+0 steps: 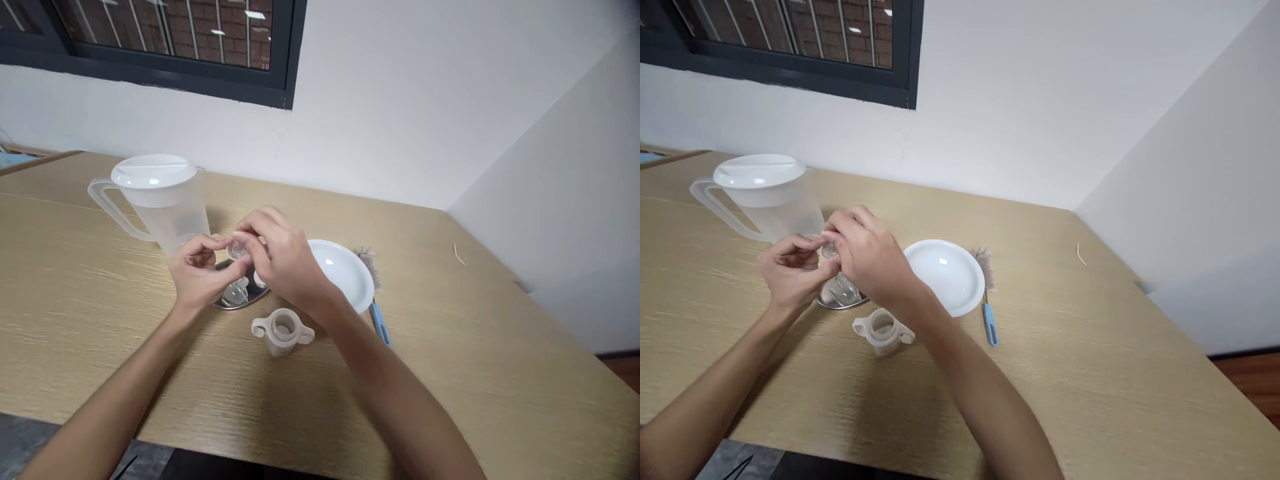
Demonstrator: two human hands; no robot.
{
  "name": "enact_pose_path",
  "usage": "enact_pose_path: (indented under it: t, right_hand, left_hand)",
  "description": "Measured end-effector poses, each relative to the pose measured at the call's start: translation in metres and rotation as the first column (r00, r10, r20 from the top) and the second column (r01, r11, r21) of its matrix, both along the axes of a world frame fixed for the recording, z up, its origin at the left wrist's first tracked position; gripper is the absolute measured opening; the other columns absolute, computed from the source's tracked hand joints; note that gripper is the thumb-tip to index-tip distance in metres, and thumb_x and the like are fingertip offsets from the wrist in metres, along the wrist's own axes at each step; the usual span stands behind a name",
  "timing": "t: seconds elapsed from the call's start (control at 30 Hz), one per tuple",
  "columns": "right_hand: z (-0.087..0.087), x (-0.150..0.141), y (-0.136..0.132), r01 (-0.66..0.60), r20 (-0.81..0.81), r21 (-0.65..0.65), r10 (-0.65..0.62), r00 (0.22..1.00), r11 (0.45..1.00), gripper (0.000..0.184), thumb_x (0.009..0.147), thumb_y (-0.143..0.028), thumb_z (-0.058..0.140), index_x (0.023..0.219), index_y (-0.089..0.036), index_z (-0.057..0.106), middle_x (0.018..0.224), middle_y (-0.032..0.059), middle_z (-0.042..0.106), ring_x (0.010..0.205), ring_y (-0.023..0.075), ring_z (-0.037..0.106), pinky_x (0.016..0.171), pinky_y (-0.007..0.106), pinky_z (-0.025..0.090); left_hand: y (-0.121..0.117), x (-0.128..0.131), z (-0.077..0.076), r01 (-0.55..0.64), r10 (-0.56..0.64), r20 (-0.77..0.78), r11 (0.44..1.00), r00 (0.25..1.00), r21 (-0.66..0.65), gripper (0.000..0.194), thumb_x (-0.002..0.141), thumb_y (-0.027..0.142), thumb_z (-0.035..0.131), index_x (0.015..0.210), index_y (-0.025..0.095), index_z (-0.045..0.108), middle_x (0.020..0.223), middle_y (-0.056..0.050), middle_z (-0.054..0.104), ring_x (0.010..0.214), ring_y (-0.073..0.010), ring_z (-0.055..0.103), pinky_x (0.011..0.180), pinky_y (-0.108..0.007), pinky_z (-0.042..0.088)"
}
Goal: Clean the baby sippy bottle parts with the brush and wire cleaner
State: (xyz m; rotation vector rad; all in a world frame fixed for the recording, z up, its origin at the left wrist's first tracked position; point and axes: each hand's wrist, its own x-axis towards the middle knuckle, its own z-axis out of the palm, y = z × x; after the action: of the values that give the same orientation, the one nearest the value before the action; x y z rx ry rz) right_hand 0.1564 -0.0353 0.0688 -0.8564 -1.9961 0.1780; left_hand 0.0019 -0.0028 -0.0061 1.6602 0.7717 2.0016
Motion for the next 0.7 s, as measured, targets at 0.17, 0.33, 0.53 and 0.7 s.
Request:
enact_pose_path:
  t: [0.17,0.33,0.53,0.7]
  right_hand:
    - [0.005,0.002,-0.004,0.070,-0.001,0.052,-0.070,0.998,0.996,0.016,0.102,-0.018,0.046,0.089,-0.022,0.054,0.087,0.0005,0.061,0.079,0.0137,0.056,0.072,0.027,0.044]
    - [0.013,0.005,-0.008,0.084,-0.068,0.142,-0.075,0.995,0.986,0.017,0.102,-0.016,0.044,0.088,-0.022,0.053,0.082,0.0004,0.062,0.077,0.0130,0.058,0.070,0.027,0.046]
    - [0.021,0.010,-0.015,0.113,-0.134,0.184,-0.089,0.987,0.976,0.019,0.103,-0.015,0.045,0.088,-0.022,0.054,0.081,0.0004,0.063,0.076,0.0122,0.061,0.072,0.027,0.050]
    - [0.029,0.015,-0.019,0.135,-0.202,0.227,-0.089,0.975,0.964,0.017,0.102,-0.016,0.048,0.088,-0.021,0.056,0.081,0.0009,0.064,0.076,0.0127,0.063,0.070,0.029,0.052]
  left_hand:
    - [-0.001,-0.001,0.001,0.044,-0.043,-0.060,0.999,0.997,0.003,0.029,0.058,0.024,0.090,0.075,0.022,0.066,0.081,-0.001,0.075,0.078,-0.0188,0.072,0.074,-0.035,0.059]
    - [-0.003,0.002,-0.002,0.079,-0.080,-0.136,0.997,0.988,-0.016,0.029,0.059,0.020,0.087,0.075,0.021,0.063,0.078,-0.001,0.073,0.074,-0.0172,0.069,0.068,-0.031,0.057]
    - [-0.006,0.003,-0.003,0.083,-0.078,-0.156,0.996,0.985,0.025,0.032,0.059,0.017,0.087,0.076,0.021,0.061,0.079,-0.002,0.072,0.074,-0.0170,0.068,0.068,-0.031,0.056]
    - [-0.003,0.001,-0.008,0.059,-0.052,-0.226,0.998,0.973,0.024,0.035,0.058,0.017,0.089,0.075,0.021,0.058,0.078,-0.002,0.071,0.075,-0.0184,0.069,0.069,-0.032,0.057]
